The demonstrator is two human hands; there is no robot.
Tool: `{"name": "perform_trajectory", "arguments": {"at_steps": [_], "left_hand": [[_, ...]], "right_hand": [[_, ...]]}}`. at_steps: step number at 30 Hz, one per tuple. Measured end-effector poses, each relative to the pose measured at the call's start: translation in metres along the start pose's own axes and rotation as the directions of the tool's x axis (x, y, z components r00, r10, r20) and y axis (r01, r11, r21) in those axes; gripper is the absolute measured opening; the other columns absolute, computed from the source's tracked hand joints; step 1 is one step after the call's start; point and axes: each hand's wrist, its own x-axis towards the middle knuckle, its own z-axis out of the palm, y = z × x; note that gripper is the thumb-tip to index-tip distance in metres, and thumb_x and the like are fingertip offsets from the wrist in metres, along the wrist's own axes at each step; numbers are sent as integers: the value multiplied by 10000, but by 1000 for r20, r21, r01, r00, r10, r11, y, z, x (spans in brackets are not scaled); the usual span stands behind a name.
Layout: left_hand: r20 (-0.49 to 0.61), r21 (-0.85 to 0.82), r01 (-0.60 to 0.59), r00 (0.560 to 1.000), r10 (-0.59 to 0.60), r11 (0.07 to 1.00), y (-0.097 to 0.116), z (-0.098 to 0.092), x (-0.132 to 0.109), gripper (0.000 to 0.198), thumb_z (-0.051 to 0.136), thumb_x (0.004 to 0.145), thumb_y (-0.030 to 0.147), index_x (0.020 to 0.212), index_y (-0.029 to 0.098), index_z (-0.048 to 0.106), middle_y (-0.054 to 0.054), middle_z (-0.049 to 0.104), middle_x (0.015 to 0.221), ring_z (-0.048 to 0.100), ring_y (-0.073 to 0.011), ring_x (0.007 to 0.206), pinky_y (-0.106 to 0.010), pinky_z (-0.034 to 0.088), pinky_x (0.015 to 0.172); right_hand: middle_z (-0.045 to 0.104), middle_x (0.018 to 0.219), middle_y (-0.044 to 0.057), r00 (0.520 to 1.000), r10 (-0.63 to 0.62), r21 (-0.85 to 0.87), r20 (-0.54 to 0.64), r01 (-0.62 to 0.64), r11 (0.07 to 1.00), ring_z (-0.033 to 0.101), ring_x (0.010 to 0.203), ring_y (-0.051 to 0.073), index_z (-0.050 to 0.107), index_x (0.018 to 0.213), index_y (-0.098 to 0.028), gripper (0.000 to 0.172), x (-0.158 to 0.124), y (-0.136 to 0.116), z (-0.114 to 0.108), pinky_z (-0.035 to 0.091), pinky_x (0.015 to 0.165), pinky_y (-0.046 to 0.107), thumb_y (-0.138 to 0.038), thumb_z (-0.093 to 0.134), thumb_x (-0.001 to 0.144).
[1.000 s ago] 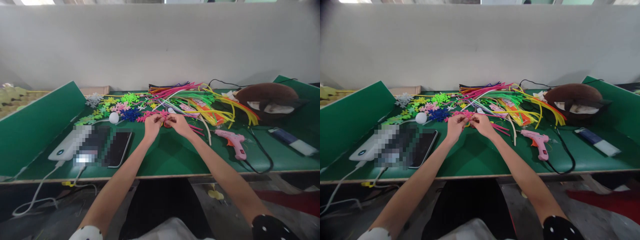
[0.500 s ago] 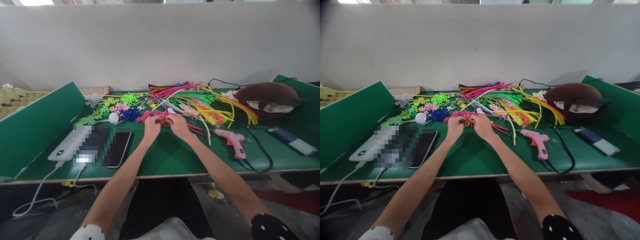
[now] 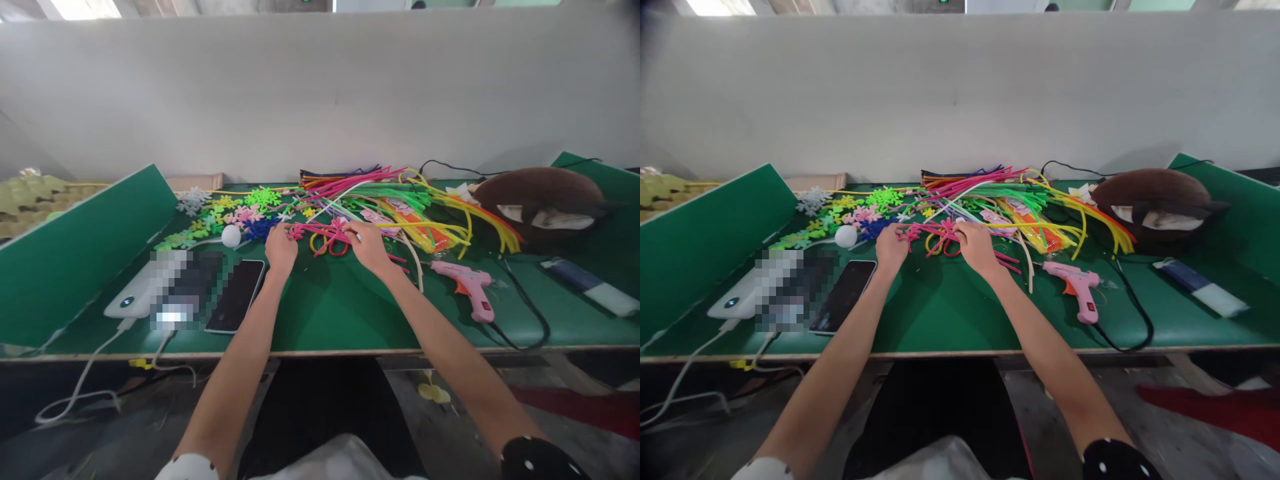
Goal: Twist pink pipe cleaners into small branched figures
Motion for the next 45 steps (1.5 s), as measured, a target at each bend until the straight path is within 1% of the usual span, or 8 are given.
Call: {"name": "perform_trajectory", "arguments": {"at_steps": [9,14,17,21,24,27,31,45], "left_hand": [[103,231,-48,994,25,972,-8,11,2,224,537,778,176,981,135,625,-185,636,985,577,-304,994,-360,435,770],[58,58,-26,998,23,998,-8,11,6,119,581,740,197,785,164,686,-129,685,816,629,-265,817,-332,443,715],[2,-214,-61,998,63,975,-5,11,7,69,616,694,166,656,169,673,-68,665,667,621,-212,714,-300,449,680],[228,-730,174,974,-5,661,5,11,1,90,642,683,218,706,132,657,-17,624,592,561,-120,536,-243,439,551],[425,-827,339,899,104,448,15,10,-7,145,694,646,226,712,110,637,-28,645,643,564,-86,531,-218,452,558],[502,-834,409,841,201,370,22,9,-16,196,727,614,225,740,117,622,-15,638,631,562,-73,521,-200,449,543],[527,-836,413,788,319,361,25,10,-24,201,723,632,223,759,123,604,-14,634,650,562,-66,547,-182,443,535],[514,-847,411,797,318,337,30,8,-28,146,653,648,118,793,124,641,-4,574,583,469,-53,460,-192,335,441]], "right_hand": [[661,809,65,1000,-4,12,30,4,1000,568,749,214,606,767,-185,178,-2,1,6,379,742,337,-109,446,786],[644,757,55,995,-35,28,89,32,999,565,732,205,596,737,-188,175,-2,-2,7,388,725,327,-123,444,796],[640,759,49,997,20,130,73,-30,991,570,732,196,587,724,-192,149,-2,-7,5,404,710,318,-145,462,789],[640,766,33,990,124,340,70,-141,930,579,730,181,578,723,-193,85,-2,-15,3,429,698,311,-205,509,772],[635,760,25,985,153,452,78,-172,875,582,737,170,584,729,-192,70,-2,-17,4,436,708,306,-233,538,763],[628,747,20,982,174,511,72,-187,839,580,721,160,592,744,-194,64,-3,-19,6,441,694,298,-245,556,758],[626,739,16,982,190,515,20,-173,840,578,705,153,594,752,-200,61,-4,-22,6,451,692,297,-249,560,758],[668,829,28,995,73,273,-72,-50,961,604,819,198,651,954,-253,209,-6,-25,0,455,819,358,-199,514,806]]}}
